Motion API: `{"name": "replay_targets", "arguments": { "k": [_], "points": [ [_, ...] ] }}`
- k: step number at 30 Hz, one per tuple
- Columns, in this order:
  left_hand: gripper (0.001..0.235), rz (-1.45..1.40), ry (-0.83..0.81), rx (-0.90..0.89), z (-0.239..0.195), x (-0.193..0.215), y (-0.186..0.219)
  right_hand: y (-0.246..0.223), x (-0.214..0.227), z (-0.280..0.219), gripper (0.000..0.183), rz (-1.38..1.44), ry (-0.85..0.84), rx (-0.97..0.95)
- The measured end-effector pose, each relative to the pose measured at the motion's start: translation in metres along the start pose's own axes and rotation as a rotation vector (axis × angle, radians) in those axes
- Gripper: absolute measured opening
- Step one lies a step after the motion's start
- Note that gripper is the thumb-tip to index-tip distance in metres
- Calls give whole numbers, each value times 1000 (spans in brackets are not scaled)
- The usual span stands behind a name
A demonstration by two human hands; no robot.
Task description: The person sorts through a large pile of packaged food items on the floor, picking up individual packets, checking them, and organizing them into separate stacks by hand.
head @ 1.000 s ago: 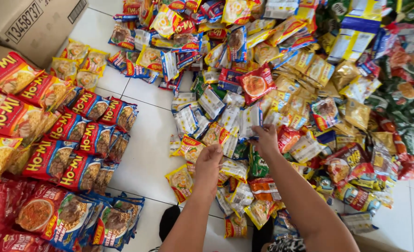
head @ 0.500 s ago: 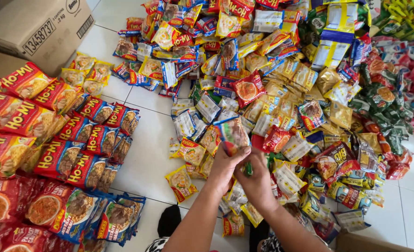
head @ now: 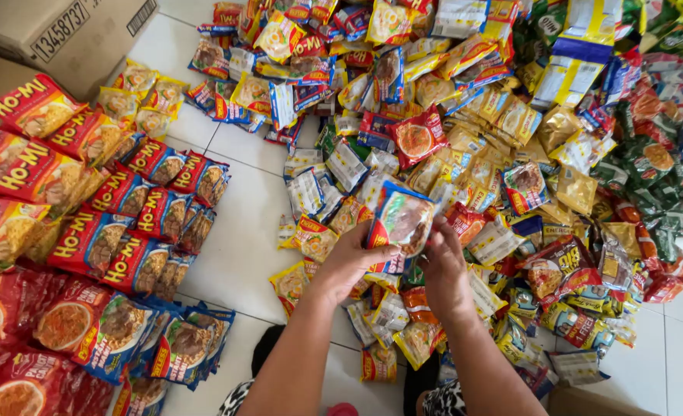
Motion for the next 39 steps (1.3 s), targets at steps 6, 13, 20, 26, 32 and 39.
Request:
{"name": "replay_targets", "arguments": {
  "k": [6, 13, 20, 26, 32, 39],
  "points": [
    [80, 75, 80, 14, 7, 2, 12, 19, 48, 38, 29, 256, -31, -73],
    [41, -163, 168, 12, 43, 16, -82, 34, 73, 59, 20, 336, -58, -101],
    [48, -197, 129, 93, 21, 1, 17, 24, 32, 45, 24, 408, -236, -152],
    [47, -256, 130, 22, 34, 15, -9, 133, 127, 102, 48, 33, -174, -409],
    [49, -331, 195, 29, 29, 23, -1, 230, 194, 163, 58, -580, 48, -379],
    [49, -313, 305, -2, 26, 29, 11, 291, 220, 206, 51, -1032, -109, -239]
  ]
}}
Point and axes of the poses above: each hand's wrist, its own z-axis towards the middle knuckle, its own x-axis out of the back of the hand, y = z × x, the point moved 3 cm from there along z, towards the middle knuckle, and after that the axes turned 13 degrees about z, right-handed, at the moved point
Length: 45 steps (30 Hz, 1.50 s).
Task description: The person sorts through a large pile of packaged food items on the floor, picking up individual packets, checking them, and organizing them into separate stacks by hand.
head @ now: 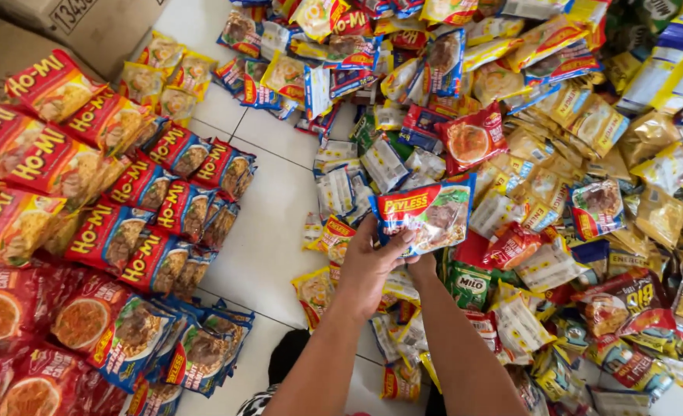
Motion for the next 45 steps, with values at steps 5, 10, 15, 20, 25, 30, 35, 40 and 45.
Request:
{"name": "replay_targets", "arguments": {
  "k": [5, 10, 15, 20, 25, 30, 35, 40, 45],
  "points": [
    [47, -9, 41, -23, 6, 7, -7, 3, 6, -15, 45, 26, 199, -62],
    [57, -10, 101, -148, 7, 9, -5, -139, 40, -111, 34, 562, 270, -288],
    [54, -13, 96, -228, 12, 14, -18, -227, 69, -186, 33, 952, 191, -106],
    [47, 58, 102, 28, 5, 1, -21, -261, 82, -240, 35, 858, 210, 298],
    [45, -190, -41, 16, -5, -13, -25, -292, 66, -276, 37, 174, 171, 794],
    [45, -181, 8, 61, 4, -6, -36, -277, 59, -260, 47, 471, 132, 605],
    [53, -242, 37, 46, -10, -27, -17, -295, 75, -261, 82, 393, 288, 638],
    [62, -65, -60, -150, -11, -31, -25, -301, 82, -260, 84, 382, 278, 634],
    [57, -287, -23, -127, -2, -21, -24, -267, 99, -235, 69, 692, 221, 528]
  ]
}}
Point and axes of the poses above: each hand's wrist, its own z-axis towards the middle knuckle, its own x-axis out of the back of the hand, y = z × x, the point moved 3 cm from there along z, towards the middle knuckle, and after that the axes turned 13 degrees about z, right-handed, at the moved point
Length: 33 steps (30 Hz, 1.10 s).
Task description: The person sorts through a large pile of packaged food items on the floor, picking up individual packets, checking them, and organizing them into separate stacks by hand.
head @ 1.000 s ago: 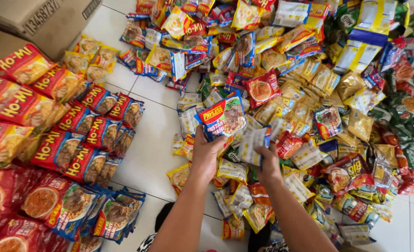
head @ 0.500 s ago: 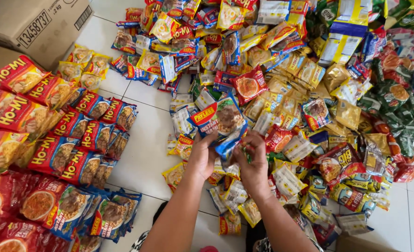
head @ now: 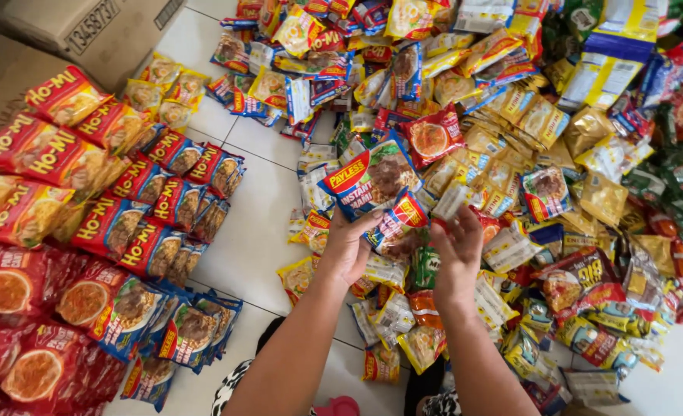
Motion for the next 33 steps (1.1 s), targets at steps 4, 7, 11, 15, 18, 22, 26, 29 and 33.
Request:
{"name": "replay_targets", "arguments": {
  "k": [4, 7, 11, 15, 18, 22, 26, 29, 33],
  "points": [
    [53, -77, 3, -1, 3, 0, 16, 20, 2, -10, 49, 366, 16, -448],
    [52, -66, -16, -69, 13, 10, 3, 22, -16, -24, 33, 490, -73, -683],
    [60, -51, 18, -88, 15, 16, 10, 32, -9, -17, 23, 517, -83, -607],
    [55, -68, 0, -89, 6, 9, 42, 33, 11, -3, 22, 536, -66, -474],
    [50, -60, 10, -110, 12, 21, 45, 28, 21, 9, 22, 545, -127, -360],
    [48, -76, -41, -196, 7, 26, 50, 4, 14, 16, 21, 534, -169, -284],
    [48, -33, 2, -278, 1, 45, 24, 16, 38, 19, 18, 562, -274, -280],
    [47, 78, 74, -194, -32, 56, 26, 15, 27, 5, 10, 591, -394, -278],
    [43, 34, 76, -236, -93, 82, 59, 11, -28, -28, 11, 519, -441, -374]
  ]
}}
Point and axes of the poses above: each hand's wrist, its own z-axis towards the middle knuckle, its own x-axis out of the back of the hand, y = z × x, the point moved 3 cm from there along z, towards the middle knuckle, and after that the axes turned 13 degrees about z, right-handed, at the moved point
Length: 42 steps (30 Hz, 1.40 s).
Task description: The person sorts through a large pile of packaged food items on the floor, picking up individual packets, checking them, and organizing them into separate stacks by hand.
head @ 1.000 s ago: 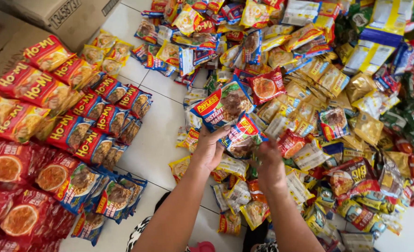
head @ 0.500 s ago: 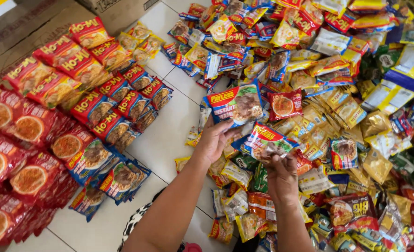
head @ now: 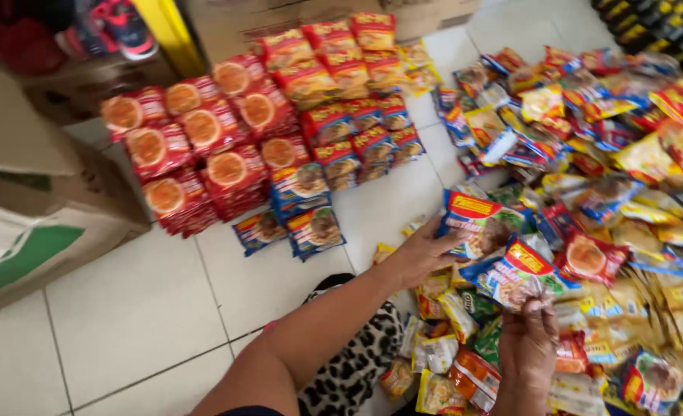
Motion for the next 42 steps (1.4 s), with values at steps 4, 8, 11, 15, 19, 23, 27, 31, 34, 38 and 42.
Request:
{"name": "replay_targets", "arguments": {
  "k": [4, 8, 11, 15, 19, 23, 27, 31, 34, 38, 42],
  "points": [
    [46, 81, 134, -48, -66, 56, 55, 53, -4, 13, 17, -57, -1, -202],
    [49, 226, 323, 3, -110, 116, 87, 89, -82, 7, 21, -116, -70, -366],
    [57, 240, 407, -170, -140, 147, 108, 119, -125, 4, 26, -208, -137, -494],
    [62, 140, 518, -107, -192, 181, 114, 166, -152, -17, 26, -398, -233, -655],
    [58, 2, 590, 21, -227, 212, 108, 221, -155, -41, 28, -632, -238, -804],
    [53, -37, 594, -48, -245, 255, 78, 278, -149, -64, 29, -689, -198, -882],
    [49, -28, 672, 62, -265, 283, 67, 327, -146, -86, 25, -732, -234, -871],
    [49, 5, 737, 156, -280, 308, 56, 373, -137, -109, 24, -773, -384, -799],
    [49, -48, 759, 119, -287, 336, 40, 396, -141, -116, 25, -856, -379, -797],
    [53, -212, 778, 81, -288, 333, 49, 424, -133, -108, 26, -944, -401, -875],
    [67, 236, 787, 156, -272, 335, 61, 463, -114, -90, 28, -870, -489, -909]
  ]
}}
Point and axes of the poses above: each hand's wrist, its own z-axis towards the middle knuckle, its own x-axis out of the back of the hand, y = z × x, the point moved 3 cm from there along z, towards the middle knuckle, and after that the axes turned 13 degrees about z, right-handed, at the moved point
